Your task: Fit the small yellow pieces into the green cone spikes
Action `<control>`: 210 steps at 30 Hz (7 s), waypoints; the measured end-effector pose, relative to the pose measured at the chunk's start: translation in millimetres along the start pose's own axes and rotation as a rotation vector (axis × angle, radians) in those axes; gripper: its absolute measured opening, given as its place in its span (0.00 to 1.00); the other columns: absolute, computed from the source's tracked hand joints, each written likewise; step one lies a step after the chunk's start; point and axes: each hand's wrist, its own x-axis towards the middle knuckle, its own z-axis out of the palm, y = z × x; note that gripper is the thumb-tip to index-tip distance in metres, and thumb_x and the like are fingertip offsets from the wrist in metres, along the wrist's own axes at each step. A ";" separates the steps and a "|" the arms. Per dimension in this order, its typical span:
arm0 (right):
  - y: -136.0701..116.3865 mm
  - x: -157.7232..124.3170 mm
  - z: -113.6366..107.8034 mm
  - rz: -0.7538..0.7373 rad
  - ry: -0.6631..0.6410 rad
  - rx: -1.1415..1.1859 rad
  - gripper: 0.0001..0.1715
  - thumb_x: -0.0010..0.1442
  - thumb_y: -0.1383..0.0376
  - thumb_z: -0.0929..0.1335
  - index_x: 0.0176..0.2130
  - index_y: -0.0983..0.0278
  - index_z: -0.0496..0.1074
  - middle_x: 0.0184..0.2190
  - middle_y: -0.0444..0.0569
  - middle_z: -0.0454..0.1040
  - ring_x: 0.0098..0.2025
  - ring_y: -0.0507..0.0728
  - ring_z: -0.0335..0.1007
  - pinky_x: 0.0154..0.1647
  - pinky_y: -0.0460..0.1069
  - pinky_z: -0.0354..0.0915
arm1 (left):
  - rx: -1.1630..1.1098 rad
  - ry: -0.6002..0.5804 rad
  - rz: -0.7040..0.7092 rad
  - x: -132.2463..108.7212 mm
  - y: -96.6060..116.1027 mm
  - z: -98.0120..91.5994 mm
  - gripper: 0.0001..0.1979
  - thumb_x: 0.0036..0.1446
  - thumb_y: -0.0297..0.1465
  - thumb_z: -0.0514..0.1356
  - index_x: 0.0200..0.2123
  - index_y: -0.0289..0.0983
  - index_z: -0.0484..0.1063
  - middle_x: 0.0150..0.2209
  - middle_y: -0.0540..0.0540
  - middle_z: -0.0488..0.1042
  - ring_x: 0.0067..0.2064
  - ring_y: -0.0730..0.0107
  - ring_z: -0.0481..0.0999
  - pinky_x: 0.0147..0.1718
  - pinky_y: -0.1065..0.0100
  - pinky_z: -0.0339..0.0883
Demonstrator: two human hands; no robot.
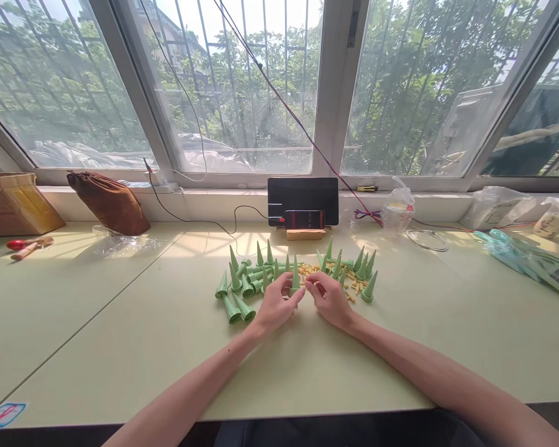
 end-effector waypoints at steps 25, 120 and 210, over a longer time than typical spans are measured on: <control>4.4 1.1 0.8 0.008 -0.036 -0.042 0.21 0.68 0.57 0.60 0.26 0.63 0.60 0.20 0.39 0.56 0.22 0.49 0.50 0.24 0.46 0.50 | -0.011 -0.038 0.034 -2.8 5.9 -0.9 0.18 0.57 0.40 0.60 0.47 0.36 0.68 0.34 0.47 0.71 0.24 0.75 0.70 0.17 0.74 0.67; -1.3 0.1 -1.9 0.041 -0.071 0.070 0.10 0.67 0.58 0.61 0.40 0.62 0.63 0.31 0.45 0.68 0.21 0.48 0.61 0.21 0.46 0.57 | -0.023 0.082 0.033 -1.2 4.7 0.1 0.19 0.54 0.42 0.62 0.45 0.37 0.66 0.32 0.49 0.68 0.22 0.76 0.67 0.16 0.73 0.64; -5.1 -0.3 -2.1 -0.055 -0.124 0.071 0.08 0.67 0.61 0.60 0.43 0.61 0.65 0.39 0.49 0.69 0.24 0.48 0.64 0.24 0.46 0.63 | -0.349 -0.031 -0.097 2.5 10.0 -6.2 0.14 0.48 0.37 0.67 0.35 0.36 0.69 0.33 0.46 0.73 0.36 0.66 0.74 0.29 0.68 0.70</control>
